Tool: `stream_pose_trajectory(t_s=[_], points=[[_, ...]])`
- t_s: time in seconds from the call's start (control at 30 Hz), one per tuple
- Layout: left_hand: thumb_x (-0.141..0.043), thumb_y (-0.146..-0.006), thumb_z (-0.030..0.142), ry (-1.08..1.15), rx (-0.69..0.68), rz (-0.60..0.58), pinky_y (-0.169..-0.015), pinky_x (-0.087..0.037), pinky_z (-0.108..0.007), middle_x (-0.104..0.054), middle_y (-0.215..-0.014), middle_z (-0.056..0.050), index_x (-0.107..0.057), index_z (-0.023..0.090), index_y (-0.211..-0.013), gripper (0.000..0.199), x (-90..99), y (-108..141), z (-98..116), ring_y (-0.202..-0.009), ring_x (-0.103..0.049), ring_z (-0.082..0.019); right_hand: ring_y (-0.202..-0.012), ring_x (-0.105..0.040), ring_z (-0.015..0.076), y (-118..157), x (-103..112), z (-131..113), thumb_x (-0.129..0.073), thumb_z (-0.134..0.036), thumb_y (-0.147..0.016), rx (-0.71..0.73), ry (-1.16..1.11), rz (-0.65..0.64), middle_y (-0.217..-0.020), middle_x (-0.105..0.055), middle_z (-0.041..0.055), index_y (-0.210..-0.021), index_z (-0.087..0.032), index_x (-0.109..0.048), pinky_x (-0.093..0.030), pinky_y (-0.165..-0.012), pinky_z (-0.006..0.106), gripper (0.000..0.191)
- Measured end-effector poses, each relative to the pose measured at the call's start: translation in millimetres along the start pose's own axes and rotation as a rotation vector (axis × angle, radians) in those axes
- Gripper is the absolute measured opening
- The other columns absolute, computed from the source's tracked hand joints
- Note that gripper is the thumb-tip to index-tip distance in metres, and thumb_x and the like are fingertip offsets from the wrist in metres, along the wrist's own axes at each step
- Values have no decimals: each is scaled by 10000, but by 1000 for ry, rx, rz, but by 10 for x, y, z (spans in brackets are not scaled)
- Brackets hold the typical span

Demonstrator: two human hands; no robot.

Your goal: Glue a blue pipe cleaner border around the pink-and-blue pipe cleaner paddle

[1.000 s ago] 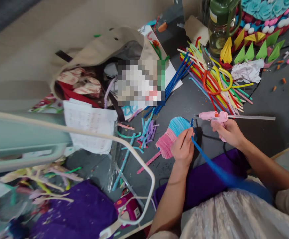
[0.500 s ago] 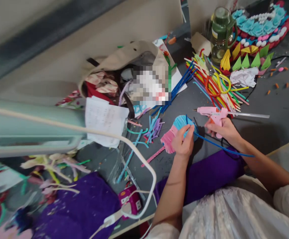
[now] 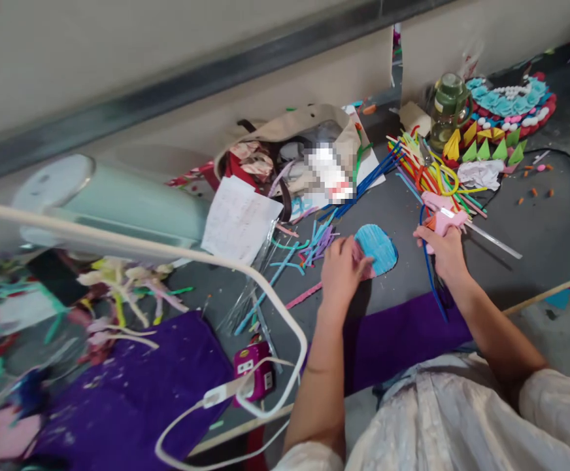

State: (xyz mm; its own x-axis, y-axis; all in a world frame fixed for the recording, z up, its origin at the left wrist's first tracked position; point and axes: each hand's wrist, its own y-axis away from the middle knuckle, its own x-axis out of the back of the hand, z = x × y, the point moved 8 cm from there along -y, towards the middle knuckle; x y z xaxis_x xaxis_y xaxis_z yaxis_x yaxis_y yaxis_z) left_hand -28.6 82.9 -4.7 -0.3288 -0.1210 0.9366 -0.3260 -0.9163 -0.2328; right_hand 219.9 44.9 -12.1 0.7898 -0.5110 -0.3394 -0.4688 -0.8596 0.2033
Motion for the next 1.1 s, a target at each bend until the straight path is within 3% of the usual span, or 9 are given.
stream_pose_trajectory(t_s=[0.1,0.23,0.43,0.57,0.63,0.7,0.8,0.97,1.1], points=[[-765,-898,407,-21,120,-140,-1023,-520,-479,-678,-1261,-173,-652,148,-1321,508,28,234,-434,-1193,-634,-358,-533,-597,116,-70,131,-36,-841,-364,-672,78,8,44,-690,-720,-2,-808,-194,-654,-472,-545,268,287],[-650,-951,283,18,216,-137,-955,-531,-429,-712,-1093,-110,-676,192,-1237,302,43,417,-679,-1081,-669,-310,-516,-586,118,-95,161,25,-850,-373,-664,82,-25,29,-671,-703,-6,-799,-192,-655,-440,-505,264,298],[-640,-922,239,133,297,-118,-963,-521,-419,-739,-976,-65,-609,184,-1288,371,-54,387,-684,-1039,-688,-287,-522,-589,122,-116,133,30,-873,-389,-625,92,-69,18,-675,-693,-11,-811,-195,-639,-452,-503,264,357],[-654,-903,244,103,284,-75,-985,-518,-429,-723,-1091,-108,-548,156,-1390,506,14,464,-704,-1079,-678,-297,-557,-619,138,-131,125,31,-863,-399,-627,103,-72,-6,-693,-696,-7,-840,-197,-632,-466,-514,269,374],[-634,-904,243,49,268,-44,-1002,-510,-425,-676,-1184,-143,-637,165,-1272,376,68,532,-726,-1116,-661,-299,-570,-624,141,-136,113,40,-851,-414,-642,108,-61,-27,-699,-697,-3,-846,-199,-624,-478,-524,275,373],[-609,-901,226,17,291,-40,-943,-520,-412,-676,-1063,-120,-712,191,-1051,185,85,593,-758,-1052,-662,-299,-607,-648,152,-138,101,46,-849,-423,-648,115,-64,-41,-715,-698,1,-851,-201,-622,-495,-535,277,376],[-599,-908,227,37,289,-7,-864,-522,-362,-667,-929,-81,-702,207,-897,106,116,606,-723,-975,-662,-272,-650,-682,172,-139,88,63,-861,-427,-634,108,-81,-49,-729,-691,1,-861,-198,-630,-511,-528,278,396],[-512,-968,239,79,311,181,-864,-517,-335,-656,-984,-76,-663,197,-956,157,410,580,-709,-949,-638,-227,-684,-695,177,-149,97,62,-856,-430,-618,103,-74,-34,-736,-671,-7,-875,-197,-622,-521,-526,265,419],[-588,-913,282,175,374,545,-799,-528,-327,-646,-913,-58,-658,196,-919,111,891,784,-870,-892,-624,-220,-692,-687,166,-169,125,34,-844,-439,-612,119,-54,-8,-762,-662,-6,-883,-199,-608,-516,-526,259,432]])
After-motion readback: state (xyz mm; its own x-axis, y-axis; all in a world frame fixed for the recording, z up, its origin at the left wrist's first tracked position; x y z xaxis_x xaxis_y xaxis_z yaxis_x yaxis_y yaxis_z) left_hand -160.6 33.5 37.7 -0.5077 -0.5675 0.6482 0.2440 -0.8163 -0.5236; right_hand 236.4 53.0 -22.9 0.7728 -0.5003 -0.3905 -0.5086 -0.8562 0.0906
